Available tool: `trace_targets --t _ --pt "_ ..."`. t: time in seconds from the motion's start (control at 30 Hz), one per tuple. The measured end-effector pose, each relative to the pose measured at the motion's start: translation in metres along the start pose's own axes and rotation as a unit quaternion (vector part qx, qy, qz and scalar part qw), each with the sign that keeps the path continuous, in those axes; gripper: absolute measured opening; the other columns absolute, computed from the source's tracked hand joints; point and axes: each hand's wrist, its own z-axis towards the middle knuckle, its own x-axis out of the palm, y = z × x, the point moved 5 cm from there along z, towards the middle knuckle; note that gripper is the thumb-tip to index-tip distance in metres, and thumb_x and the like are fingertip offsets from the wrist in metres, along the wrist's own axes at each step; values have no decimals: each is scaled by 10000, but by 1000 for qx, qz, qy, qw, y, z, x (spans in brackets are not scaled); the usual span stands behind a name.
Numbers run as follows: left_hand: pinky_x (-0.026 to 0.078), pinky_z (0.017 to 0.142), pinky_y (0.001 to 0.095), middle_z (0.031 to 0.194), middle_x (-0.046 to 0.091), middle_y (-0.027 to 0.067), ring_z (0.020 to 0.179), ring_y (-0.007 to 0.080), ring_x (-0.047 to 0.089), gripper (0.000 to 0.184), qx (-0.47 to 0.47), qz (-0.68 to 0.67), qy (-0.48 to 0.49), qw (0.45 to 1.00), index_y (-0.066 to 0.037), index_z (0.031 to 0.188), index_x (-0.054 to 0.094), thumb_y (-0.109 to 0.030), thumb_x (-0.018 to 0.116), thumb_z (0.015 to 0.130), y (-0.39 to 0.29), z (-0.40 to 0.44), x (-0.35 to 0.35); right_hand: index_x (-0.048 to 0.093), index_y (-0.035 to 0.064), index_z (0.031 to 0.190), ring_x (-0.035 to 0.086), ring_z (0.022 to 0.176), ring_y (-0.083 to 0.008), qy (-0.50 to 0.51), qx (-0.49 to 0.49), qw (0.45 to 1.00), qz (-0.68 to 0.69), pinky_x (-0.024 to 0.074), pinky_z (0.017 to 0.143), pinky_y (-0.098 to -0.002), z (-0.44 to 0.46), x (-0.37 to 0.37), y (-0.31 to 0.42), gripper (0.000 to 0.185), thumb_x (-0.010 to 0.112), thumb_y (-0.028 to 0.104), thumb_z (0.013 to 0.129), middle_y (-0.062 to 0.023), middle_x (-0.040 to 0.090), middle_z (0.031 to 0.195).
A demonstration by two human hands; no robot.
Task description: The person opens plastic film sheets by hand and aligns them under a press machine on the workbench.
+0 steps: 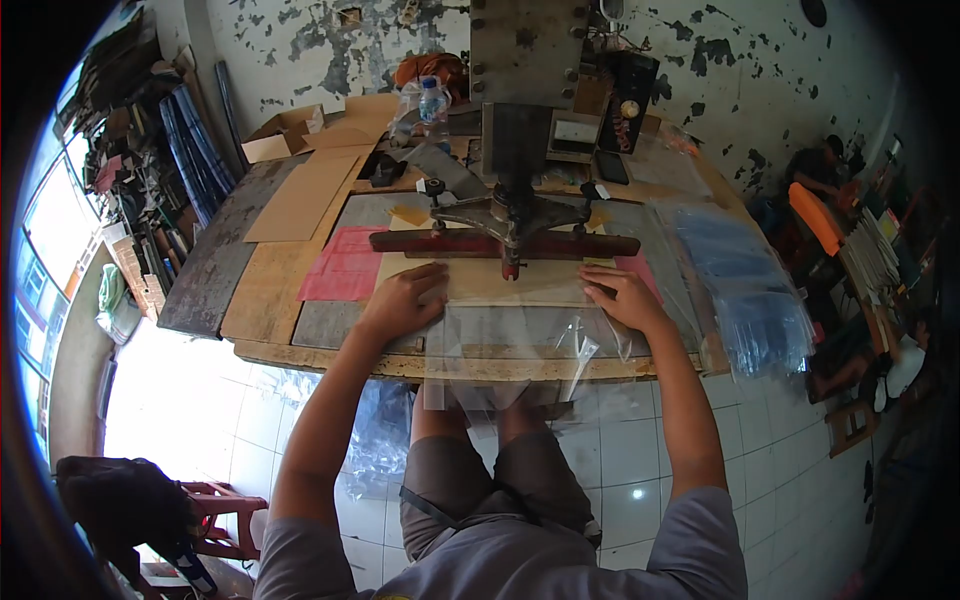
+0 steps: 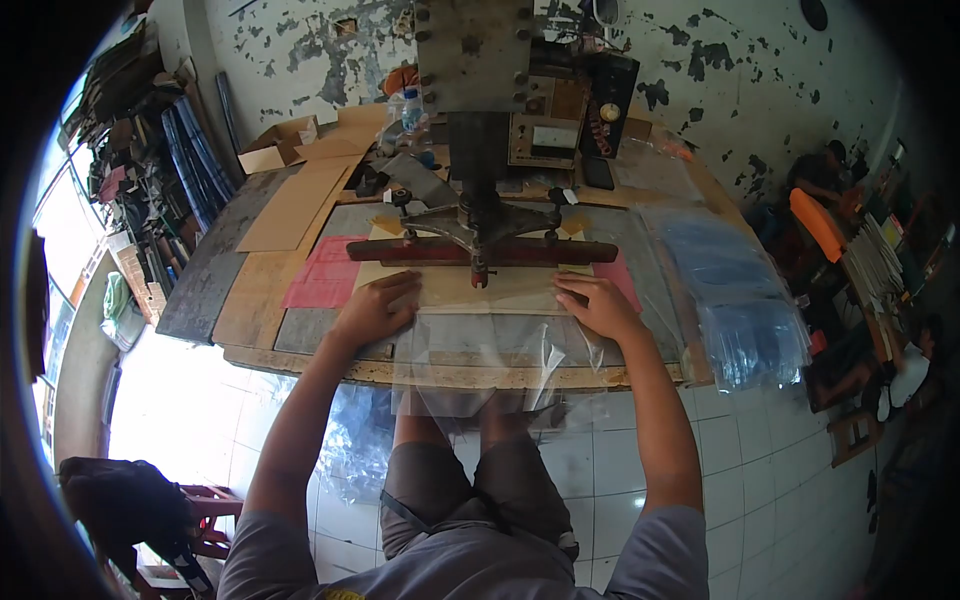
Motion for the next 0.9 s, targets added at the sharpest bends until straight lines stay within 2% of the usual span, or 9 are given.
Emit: trace_targets --t 0.33,0.53,0.9 --pt "569 973 453 1373 669 153 1112 387 700 467 4 -11 -5 1000 -61 1285 705 -293 704 879 3 -1 0 737 35 1234 690 1187 -317 2 -1 1000 -10 547 1023 -386 0 2 -1 325 707 200 956 -144 726 1271" --pt "568 977 446 1339 691 137 1118 362 701 444 -5 -13 -5 1000 -61 1219 738 -322 712 861 2 2 -2 734 33 1237 693 1182 -313 -2 6 1000 -11 551 1017 -382 1 0 2 331 722 180 940 -144 731 1261" --pt "584 950 441 1331 694 145 1086 367 715 451 19 4 -11 1000 -49 1246 721 -262 717 849 5 2 2 738 30 1231 692 1189 -305 -9 -13 1000 -5 548 1022 -381 -1 5 -3 326 730 161 933 -148 724 1277"
